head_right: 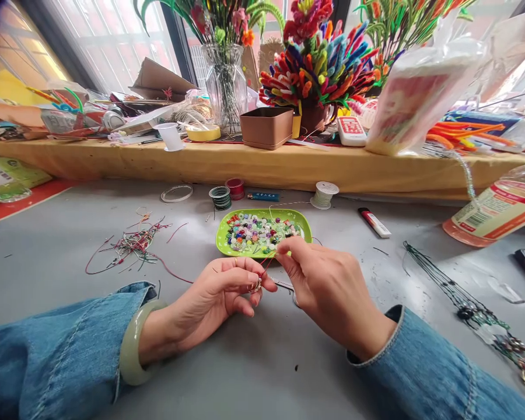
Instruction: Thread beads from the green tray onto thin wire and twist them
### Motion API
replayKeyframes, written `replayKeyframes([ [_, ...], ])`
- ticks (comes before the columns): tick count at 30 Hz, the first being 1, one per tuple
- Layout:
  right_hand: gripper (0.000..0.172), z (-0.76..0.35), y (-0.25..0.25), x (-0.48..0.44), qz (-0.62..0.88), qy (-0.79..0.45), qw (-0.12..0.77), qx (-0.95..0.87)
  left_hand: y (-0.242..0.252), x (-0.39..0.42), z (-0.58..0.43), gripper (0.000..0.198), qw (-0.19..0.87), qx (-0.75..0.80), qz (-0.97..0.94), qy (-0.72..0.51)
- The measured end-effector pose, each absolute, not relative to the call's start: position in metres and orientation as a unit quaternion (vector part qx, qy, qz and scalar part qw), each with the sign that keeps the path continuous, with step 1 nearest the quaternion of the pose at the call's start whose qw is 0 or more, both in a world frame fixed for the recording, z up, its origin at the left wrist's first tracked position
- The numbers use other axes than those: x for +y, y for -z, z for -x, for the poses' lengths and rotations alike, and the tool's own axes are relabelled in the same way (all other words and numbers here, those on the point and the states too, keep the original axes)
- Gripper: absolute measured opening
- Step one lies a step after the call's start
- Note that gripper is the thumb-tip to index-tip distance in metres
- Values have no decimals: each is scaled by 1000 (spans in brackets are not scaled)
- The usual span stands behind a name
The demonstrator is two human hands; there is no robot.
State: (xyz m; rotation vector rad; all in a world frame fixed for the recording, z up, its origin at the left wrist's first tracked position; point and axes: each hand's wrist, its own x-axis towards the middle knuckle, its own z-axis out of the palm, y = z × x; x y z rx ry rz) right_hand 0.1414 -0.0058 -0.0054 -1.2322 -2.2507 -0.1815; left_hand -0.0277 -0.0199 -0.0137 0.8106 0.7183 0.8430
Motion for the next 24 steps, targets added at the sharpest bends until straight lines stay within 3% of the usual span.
replayKeyframes([
  [10,14,-144,6,-6,508,-6,281,-814,14,-20,29,19,758,347,-373,-408],
  [24,11,-146,6,-7,497,0,310,-811,11,-23,27,19,694,367,-414,-460],
])
